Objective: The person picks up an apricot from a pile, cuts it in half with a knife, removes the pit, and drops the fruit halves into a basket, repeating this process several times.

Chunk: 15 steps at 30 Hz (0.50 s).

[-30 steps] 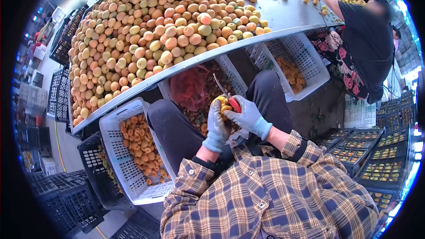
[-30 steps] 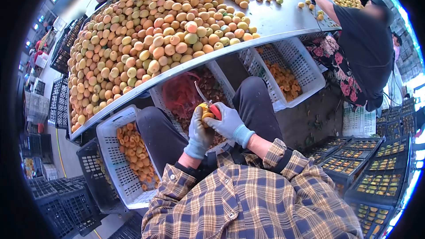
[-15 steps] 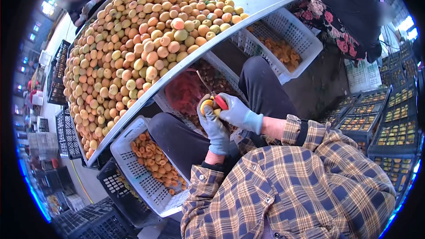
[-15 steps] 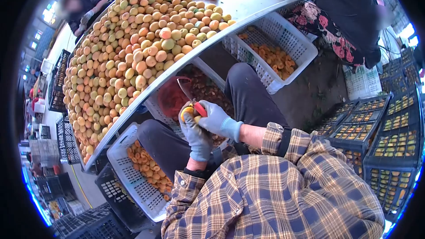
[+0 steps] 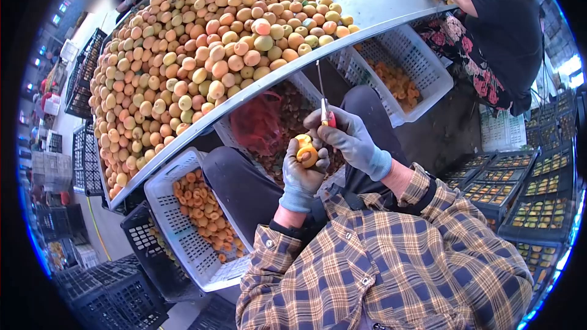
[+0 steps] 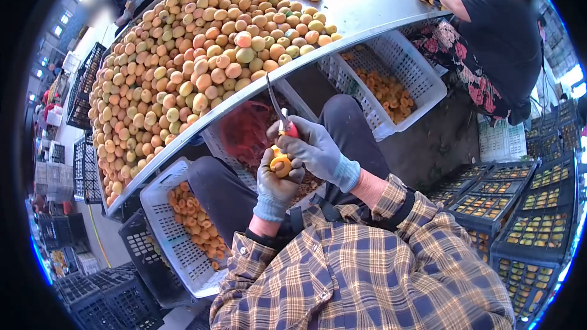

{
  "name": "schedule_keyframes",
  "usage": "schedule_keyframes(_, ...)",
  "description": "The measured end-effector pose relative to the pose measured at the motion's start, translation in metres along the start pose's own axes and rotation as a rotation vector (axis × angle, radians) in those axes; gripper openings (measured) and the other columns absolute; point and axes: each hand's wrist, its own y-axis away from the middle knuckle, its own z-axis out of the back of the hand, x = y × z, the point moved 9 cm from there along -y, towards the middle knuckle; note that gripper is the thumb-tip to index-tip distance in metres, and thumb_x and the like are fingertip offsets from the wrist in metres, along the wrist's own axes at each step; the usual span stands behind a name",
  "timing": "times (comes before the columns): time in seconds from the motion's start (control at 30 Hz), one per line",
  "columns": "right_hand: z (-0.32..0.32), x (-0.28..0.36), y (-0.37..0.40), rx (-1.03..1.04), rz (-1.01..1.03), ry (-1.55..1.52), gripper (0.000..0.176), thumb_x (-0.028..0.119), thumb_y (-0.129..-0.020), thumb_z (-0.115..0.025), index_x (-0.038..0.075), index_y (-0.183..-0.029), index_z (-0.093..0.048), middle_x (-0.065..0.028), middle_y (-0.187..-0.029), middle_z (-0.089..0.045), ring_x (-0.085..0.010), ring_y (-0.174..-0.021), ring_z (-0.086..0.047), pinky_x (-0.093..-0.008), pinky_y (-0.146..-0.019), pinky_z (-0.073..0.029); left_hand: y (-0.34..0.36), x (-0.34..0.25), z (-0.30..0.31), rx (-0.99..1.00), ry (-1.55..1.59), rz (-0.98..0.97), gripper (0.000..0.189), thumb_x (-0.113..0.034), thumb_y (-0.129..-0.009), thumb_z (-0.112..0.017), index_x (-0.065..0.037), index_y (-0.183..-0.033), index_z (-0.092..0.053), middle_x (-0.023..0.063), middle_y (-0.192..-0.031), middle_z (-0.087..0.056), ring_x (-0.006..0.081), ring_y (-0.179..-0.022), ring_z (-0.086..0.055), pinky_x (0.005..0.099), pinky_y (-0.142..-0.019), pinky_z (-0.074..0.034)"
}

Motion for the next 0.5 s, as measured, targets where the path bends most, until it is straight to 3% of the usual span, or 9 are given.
schedule_keyframes(0.07, -0.005, 0.007, -0.006, 0.011, 0.021, -0.022, 0.024, 0.011, -0.089, -0.056, 0.000, -0.111, -0.056, -0.0024, -0.086, -0.056, -0.0050, -0.072, -0.051, -0.0182, -0.069, -0.043, 0.005, 0.001, -0.002, -0.057, -0.072, 0.008, 0.028, -0.039, -0.094, -0.047, -0.013, -0.102, -0.055, 0.0054, -0.084, -0.060, 0.0211, -0.066, -0.057, 0.0257, -0.049, -0.042)
schedule_keyframes(0.23, -0.015, 0.000, -0.009, 0.007, 0.013, -0.252, 0.024, 0.004, -0.086, -0.054, -0.001, -0.109, -0.055, -0.0053, -0.080, -0.054, -0.0085, -0.065, -0.051, -0.0203, -0.063, -0.044, 0.000, 0.007, 0.007, 0.013, -0.166, 0.039, 0.026, -0.038, -0.093, -0.048, -0.015, -0.102, -0.054, 0.0026, -0.088, -0.060, 0.0179, -0.067, -0.058, 0.0245, -0.045, -0.040)
schedule_keyframes(0.3, -0.016, -0.005, -0.008, 0.012, 0.050, -0.260, 0.018, 0.005, -0.088, -0.054, -0.001, -0.105, -0.057, -0.0008, -0.074, -0.053, -0.0046, -0.060, -0.048, -0.0188, -0.057, -0.042, -0.001, 0.017, 0.000, 0.140, -0.089, 0.172, 0.025, -0.033, -0.095, -0.045, -0.013, -0.107, -0.053, 0.0030, -0.095, -0.060, 0.0170, -0.079, -0.061, 0.0279, -0.056, -0.050)
schedule_keyframes(0.33, -0.013, -0.005, -0.008, -0.018, 0.069, -0.243, 0.016, 0.005, -0.088, -0.054, -0.001, -0.103, -0.057, 0.0006, -0.070, -0.051, -0.0034, -0.056, -0.045, -0.0182, -0.053, -0.039, -0.002, 0.017, 0.004, 0.178, -0.135, 0.140, 0.026, -0.030, -0.097, -0.040, -0.011, -0.112, -0.052, 0.0041, -0.103, -0.059, 0.0167, -0.092, -0.061, 0.0323, -0.075, -0.054)
schedule_keyframes(0.37, -0.010, -0.006, -0.008, -0.048, 0.089, -0.225, 0.015, 0.006, -0.088, -0.054, -0.001, -0.101, -0.058, 0.0019, -0.065, -0.049, -0.0022, -0.052, -0.041, -0.0176, -0.049, -0.036, 0.001, 0.021, -0.004, 0.178, -0.130, 0.138, 0.026, -0.030, -0.097, -0.040, -0.011, -0.112, -0.052, 0.0041, -0.103, -0.059, 0.0167, -0.092, -0.061, 0.0323, -0.075, -0.054)
schedule_keyframes(0.43, -0.010, -0.011, -0.009, -0.048, 0.078, -0.274, 0.014, 0.008, -0.089, -0.054, -0.001, -0.099, -0.058, 0.0027, -0.063, -0.047, -0.0018, -0.051, -0.039, -0.0173, -0.048, -0.034, 0.009, 0.019, -0.009, -0.040, -0.233, 0.052, 0.033, -0.043, -0.095, -0.045, -0.011, -0.103, -0.053, 0.0026, -0.088, -0.059, 0.0167, -0.065, -0.058, 0.0215, -0.047, -0.042)
schedule_keyframes(0.5, -0.008, -0.018, -0.010, -0.055, 0.061, -0.378, 0.014, 0.011, -0.091, -0.054, -0.001, -0.097, -0.058, 0.0042, -0.060, -0.044, -0.0011, -0.047, -0.035, -0.0168, -0.045, -0.030, 0.006, 0.022, -0.007, -0.040, -0.196, 0.080, 0.033, -0.042, -0.095, -0.046, -0.011, -0.103, -0.053, 0.0028, -0.088, -0.059, 0.0163, -0.065, -0.058, 0.0214, -0.046, -0.041)
